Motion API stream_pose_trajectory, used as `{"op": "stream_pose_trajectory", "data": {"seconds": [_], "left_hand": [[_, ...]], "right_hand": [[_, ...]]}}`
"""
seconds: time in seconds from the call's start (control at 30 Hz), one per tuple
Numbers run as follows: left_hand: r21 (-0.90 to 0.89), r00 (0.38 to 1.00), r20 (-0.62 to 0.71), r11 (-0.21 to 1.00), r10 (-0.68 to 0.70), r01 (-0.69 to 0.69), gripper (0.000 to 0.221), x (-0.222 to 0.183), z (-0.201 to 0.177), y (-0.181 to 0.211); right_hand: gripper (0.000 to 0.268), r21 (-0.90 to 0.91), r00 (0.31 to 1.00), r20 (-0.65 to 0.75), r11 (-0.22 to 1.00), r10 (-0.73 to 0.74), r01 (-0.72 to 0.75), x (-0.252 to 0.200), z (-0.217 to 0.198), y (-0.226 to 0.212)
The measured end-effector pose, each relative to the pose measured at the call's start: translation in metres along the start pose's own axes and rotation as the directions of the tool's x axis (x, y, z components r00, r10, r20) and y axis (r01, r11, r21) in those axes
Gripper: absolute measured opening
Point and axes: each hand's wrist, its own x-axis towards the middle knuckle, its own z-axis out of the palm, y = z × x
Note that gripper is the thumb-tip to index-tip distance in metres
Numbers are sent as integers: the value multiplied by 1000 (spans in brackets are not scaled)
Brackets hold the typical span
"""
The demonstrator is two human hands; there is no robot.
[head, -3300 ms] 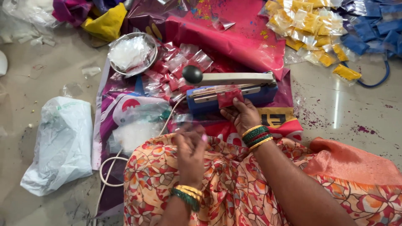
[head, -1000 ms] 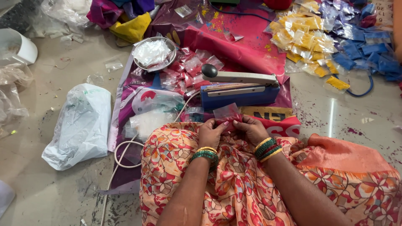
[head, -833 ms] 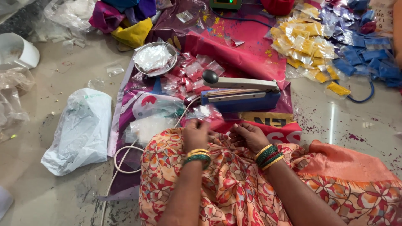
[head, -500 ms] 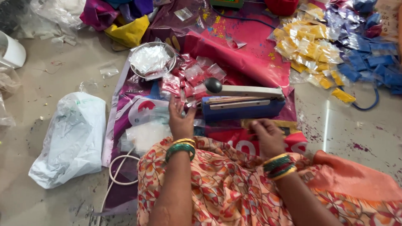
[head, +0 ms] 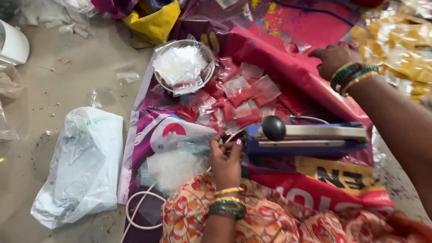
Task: The person seals small plastic packets containing red powder using a manual heat sealer.
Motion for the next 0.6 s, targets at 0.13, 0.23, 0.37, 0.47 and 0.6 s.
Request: {"op": "stream_pose_trajectory", "data": {"seconds": [0.13,0.23,0.37,0.47,0.6], "left_hand": [[94,999,-25,995,-42,44,50,-4,4,9],[77,1000,9,997,-21,20,49,-3,3,7],[67,999,14,997,-47,46,48,-2,2,8],[78,997,26,994,-73,71,41,0,-1,1],[-4,989,108,995,-100,101,22,5,-3,-11]], "right_hand": [[60,-122,997,62,991,-51,59,45,6,-22],[54,-338,990,113,934,-80,114,67,27,-25],[45,-296,996,68,952,-57,75,81,58,-1],[34,-149,1000,-9,989,-13,12,48,18,-5],[20,-4,946,-263,980,-192,197,-6,-27,25]]}}
